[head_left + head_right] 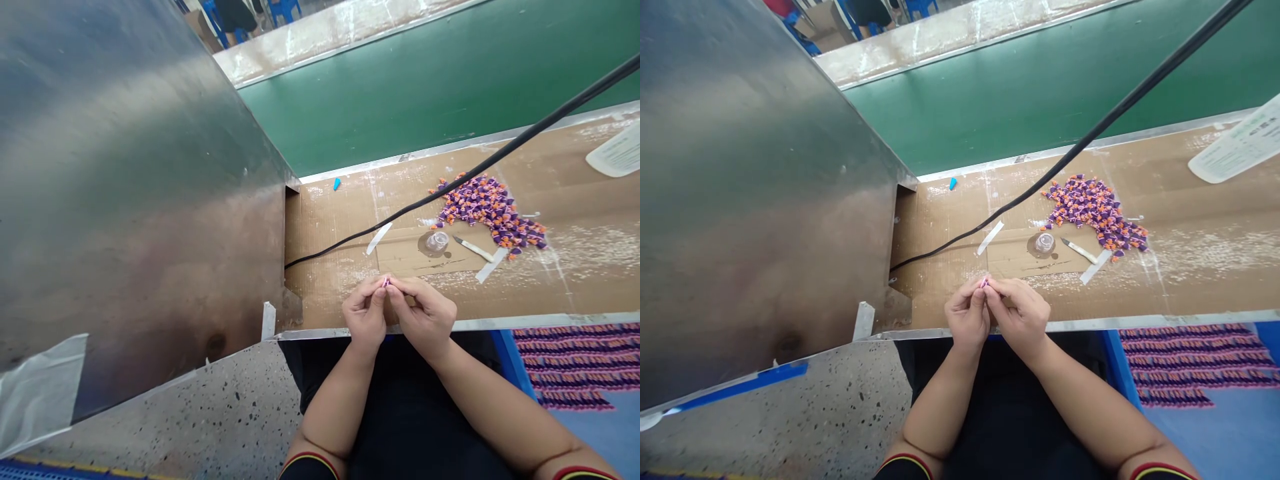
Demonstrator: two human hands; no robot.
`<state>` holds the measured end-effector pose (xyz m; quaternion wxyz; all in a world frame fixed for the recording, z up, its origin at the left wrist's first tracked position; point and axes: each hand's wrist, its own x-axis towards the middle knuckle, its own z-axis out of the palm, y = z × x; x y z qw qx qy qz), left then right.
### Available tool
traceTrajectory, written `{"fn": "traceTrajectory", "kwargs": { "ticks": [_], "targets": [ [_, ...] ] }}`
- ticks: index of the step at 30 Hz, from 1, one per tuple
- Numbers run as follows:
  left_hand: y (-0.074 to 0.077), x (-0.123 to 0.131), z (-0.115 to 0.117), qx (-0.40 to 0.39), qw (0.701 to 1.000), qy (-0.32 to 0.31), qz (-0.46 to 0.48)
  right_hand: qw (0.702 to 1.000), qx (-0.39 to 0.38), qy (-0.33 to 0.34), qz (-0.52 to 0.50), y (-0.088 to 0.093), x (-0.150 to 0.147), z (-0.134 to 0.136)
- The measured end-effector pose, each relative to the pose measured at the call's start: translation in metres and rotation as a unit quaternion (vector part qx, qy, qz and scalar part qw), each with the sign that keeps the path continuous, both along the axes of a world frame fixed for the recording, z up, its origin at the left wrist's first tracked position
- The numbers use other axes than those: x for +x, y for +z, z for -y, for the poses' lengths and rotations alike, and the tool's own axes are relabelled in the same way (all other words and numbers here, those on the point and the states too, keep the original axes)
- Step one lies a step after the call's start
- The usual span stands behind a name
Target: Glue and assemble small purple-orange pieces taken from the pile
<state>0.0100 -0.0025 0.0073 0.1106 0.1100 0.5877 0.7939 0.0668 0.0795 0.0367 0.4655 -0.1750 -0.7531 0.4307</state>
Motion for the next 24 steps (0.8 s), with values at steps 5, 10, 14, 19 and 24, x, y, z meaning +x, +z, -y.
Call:
{"fn": "traceTrajectory", "kwargs": {
  "ticks": [5,10,14,19,24],
  "targets": [
    [0.006,-0.002,0.003,0.060,0.996,-0.070,0.001,1.000,0.007,-0.009,-0.017,0.005,0.003,0.000],
    [0.008,-0.005,0.006,0.082,0.990,-0.118,-0.002,0.999,-0.001,-0.007,-0.039,0.008,0.005,0.000],
    [0.005,-0.005,0.006,0.097,0.986,-0.134,-0.023,0.999,0.019,-0.005,-0.028,0.009,0.006,-0.001],
    [-0.001,-0.007,0.006,0.169,0.968,-0.172,-0.075,0.996,0.074,-0.013,-0.054,0.011,0.007,0.000],
    [0.000,-0.008,0.007,0.205,0.952,-0.211,-0.081,0.994,0.086,-0.011,-0.067,0.012,0.008,0.002]
  ]
}}
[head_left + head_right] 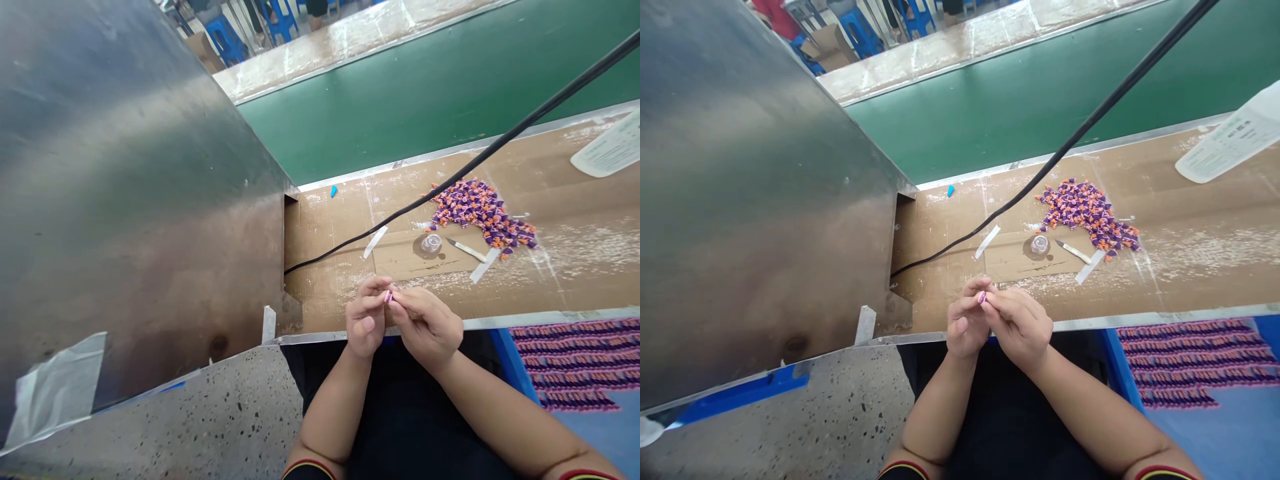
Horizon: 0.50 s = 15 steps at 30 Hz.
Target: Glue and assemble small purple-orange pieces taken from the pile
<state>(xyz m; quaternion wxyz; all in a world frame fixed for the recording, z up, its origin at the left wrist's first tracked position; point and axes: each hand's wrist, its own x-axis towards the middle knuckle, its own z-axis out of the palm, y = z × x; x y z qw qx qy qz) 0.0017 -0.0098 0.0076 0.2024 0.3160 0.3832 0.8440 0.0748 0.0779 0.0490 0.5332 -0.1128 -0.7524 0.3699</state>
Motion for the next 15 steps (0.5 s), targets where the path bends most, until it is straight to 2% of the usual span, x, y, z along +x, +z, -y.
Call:
{"fn": "traceTrajectory", "kwargs": {
  "ticks": [5,10,12,15],
  "targets": [
    [0.000,0.001,0.001,-0.013,1.000,-0.001,0.007,1.000,-0.009,0.005,-0.006,-0.001,0.001,0.001],
    [0.001,0.001,0.002,-0.027,0.999,-0.028,0.009,0.999,-0.021,0.030,0.002,-0.001,0.006,-0.005],
    [0.001,0.001,0.002,-0.043,0.999,-0.025,0.018,0.998,-0.018,0.060,0.025,-0.001,0.010,-0.016],
    [-0.001,0.001,0.001,-0.055,0.996,-0.003,0.071,0.984,0.029,0.131,0.116,-0.002,0.019,-0.051]
  ]
}}
